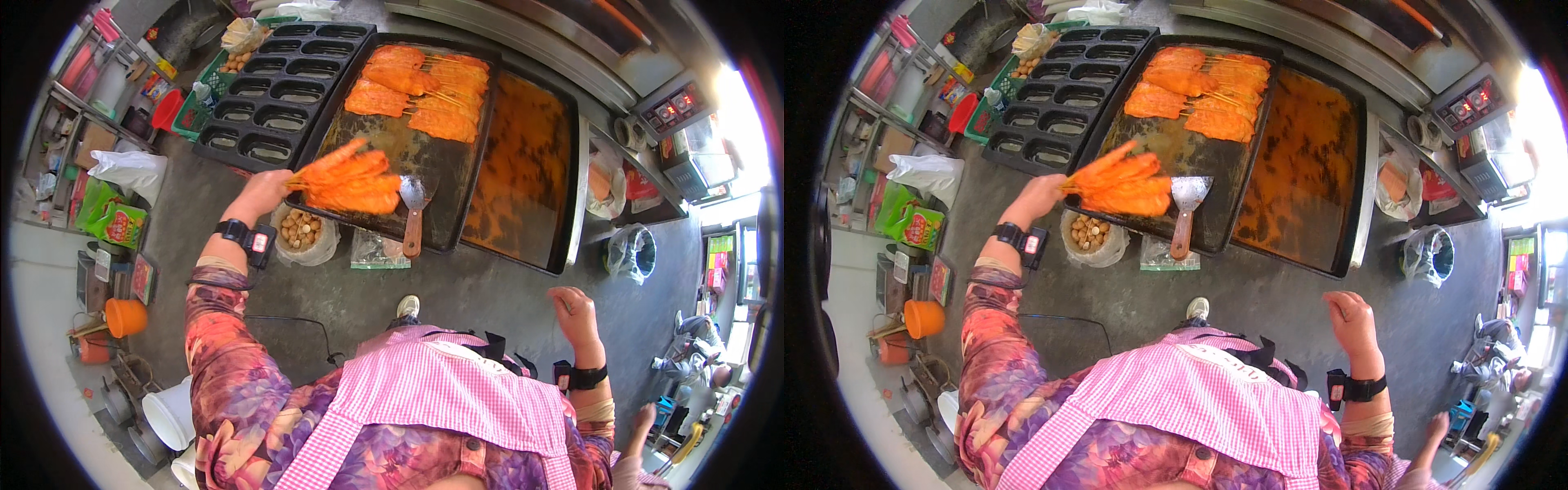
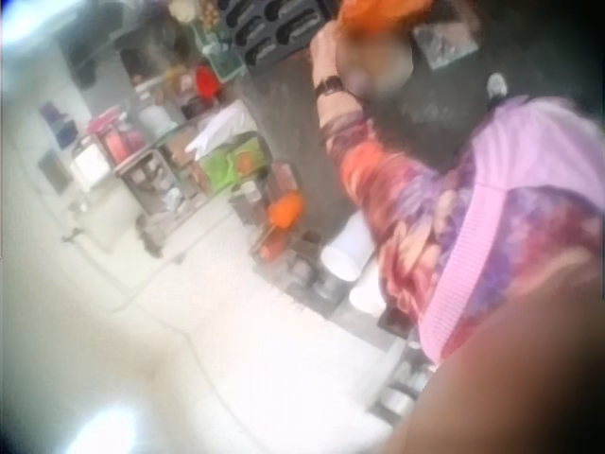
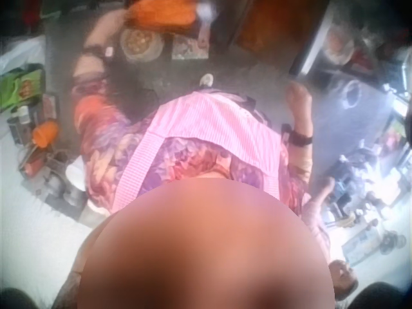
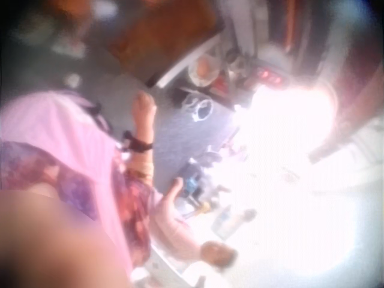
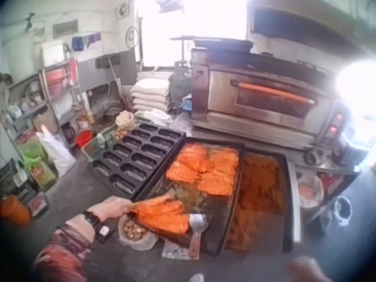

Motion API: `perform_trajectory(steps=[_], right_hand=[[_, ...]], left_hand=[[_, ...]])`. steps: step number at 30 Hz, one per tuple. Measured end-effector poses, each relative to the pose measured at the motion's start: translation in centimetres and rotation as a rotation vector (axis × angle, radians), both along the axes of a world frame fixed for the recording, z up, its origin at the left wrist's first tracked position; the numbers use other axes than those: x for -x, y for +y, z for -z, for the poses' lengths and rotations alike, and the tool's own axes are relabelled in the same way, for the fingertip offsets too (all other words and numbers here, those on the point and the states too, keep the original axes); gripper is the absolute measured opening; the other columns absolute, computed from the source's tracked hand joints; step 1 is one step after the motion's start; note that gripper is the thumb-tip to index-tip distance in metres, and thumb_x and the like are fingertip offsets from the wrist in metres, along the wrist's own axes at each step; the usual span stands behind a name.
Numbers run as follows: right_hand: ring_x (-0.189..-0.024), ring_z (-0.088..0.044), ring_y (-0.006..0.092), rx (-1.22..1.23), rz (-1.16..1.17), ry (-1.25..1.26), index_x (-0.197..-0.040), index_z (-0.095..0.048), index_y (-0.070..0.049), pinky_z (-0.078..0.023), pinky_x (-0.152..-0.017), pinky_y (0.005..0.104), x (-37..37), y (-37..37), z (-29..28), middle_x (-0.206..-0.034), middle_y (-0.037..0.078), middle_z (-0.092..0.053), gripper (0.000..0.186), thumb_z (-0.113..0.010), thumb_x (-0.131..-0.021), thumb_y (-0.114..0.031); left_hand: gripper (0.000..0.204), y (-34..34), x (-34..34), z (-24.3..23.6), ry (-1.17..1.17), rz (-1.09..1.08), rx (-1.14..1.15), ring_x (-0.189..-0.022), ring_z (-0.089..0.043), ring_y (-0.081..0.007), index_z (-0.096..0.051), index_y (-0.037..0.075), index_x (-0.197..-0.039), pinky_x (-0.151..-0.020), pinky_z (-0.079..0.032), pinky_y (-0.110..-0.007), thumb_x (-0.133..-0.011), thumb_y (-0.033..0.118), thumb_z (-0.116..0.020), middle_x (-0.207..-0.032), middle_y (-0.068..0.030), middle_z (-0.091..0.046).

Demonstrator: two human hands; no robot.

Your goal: The person wipes a metal tray, then uses a dough sheeter to flatten dough balls into sheets. They arrange the sheets on the tray and place it into an oven. Later, they remove a tray of baked flatbreads from the oven and continue preparing more dough sheets.

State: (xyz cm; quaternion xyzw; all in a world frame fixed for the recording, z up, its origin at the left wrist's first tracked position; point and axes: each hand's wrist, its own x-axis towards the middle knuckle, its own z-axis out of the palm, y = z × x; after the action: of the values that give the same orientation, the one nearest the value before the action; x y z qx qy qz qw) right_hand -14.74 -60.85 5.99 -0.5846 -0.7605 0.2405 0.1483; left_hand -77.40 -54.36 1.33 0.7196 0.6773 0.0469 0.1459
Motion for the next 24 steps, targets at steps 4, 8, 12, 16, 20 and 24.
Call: perform_trajectory(steps=[4, 8, 12, 16, 20, 24], right_hand=[[-0.087, -0.064, 0.0306, -0.044, 0.015, 0.023, -0.091, -0.069, -0.004, -0.051, -0.077, 0.0358, -1.6, -1.1, 0.0, -0.091, 0.014, -0.068, 0.013, -0.061, -0.081, -0.004], [-0.087, -0.064, 0.0301, -0.053, 0.062, 0.058, -0.091, -0.069, -0.004, -0.051, -0.078, 0.0349, -3.9, -2.8, -0.1, -0.09, 0.014, -0.068, 0.014, -0.061, -0.08, -0.004], [-0.086, -0.064, 0.0297, -0.104, 0.097, 0.104, -0.091, -0.069, -0.004, -0.051, -0.078, 0.0343, -7.1, -5.3, -1.0, -0.09, 0.014, -0.068, 0.013, -0.062, -0.08, -0.004], [-0.087, -0.065, 0.0292, -0.169, 0.153, 0.137, -0.091, -0.069, -0.004, -0.051, -0.078, 0.0338, -10.4, -9.2, -2.6, -0.09, 0.014, -0.068, 0.013, -0.061, -0.08, -0.003], [-0.086, -0.065, 0.0275, -0.241, 0.252, 0.17, -0.091, -0.068, -0.004, -0.052, -0.076, 0.0325, -14.0, -15.1, -4.2, -0.09, 0.013, -0.068, 0.014, -0.061, -0.08, -0.001], [-0.082, -0.065, 0.0267, -0.29, 0.365, 0.237, -0.092, -0.068, -0.004, -0.052, -0.073, 0.0325, -19.1, -22.4, -5.1, -0.088, 0.012, -0.067, 0.014, -0.062, -0.08, 0.0]], left_hand=[[0.016, -2.6, 0.9, -3.8, -0.069, -0.186, -0.05, -0.085, -0.06, -0.0389, -0.06, 0.005, -0.094, -0.07, -0.047, -0.044, -0.079, 0.012, -0.06, -0.087, -0.0196, -0.063], [0.016, -4.3, -1.0, -6.3, -0.203, -0.292, -0.162, -0.072, -0.061, -0.0268, -0.06, 0.002, -0.097, -0.065, -0.047, -0.036, -0.082, 0.007, -0.058, -0.076, -0.0138, -0.062], [0.019, -4.9, -7.5, -7.9, -0.726, -0.338, -0.156, -0.067, -0.053, -0.006, -0.062, 0.001, -0.105, -0.057, -0.04, -0.023, -0.087, 0.004, -0.055, -0.081, 0.0013, -0.062], [0.017, -5.4, -16.3, -10.1, -0.985, -0.248, -0.173, -0.064, -0.05, -0.0036, -0.062, 0.003, -0.102, -0.055, -0.036, -0.019, -0.085, 0.002, -0.058, -0.079, 0.0023, -0.061], [0.013, -6.5, -25.5, -12.2, -0.911, -0.155, -0.151, -0.061, -0.049, -0.0058, -0.061, 0.003, -0.095, -0.054, -0.037, -0.022, -0.083, 0.004, -0.058, -0.072, 0.0013, -0.059], [0.011, -8.4, -35.0, -13.1, -0.938, -0.039, -0.031, -0.057, -0.047, -0.006, -0.061, 0.003, -0.093, -0.051, -0.038, -0.022, -0.083, 0.004, -0.056, -0.07, -0.0003, -0.059]])
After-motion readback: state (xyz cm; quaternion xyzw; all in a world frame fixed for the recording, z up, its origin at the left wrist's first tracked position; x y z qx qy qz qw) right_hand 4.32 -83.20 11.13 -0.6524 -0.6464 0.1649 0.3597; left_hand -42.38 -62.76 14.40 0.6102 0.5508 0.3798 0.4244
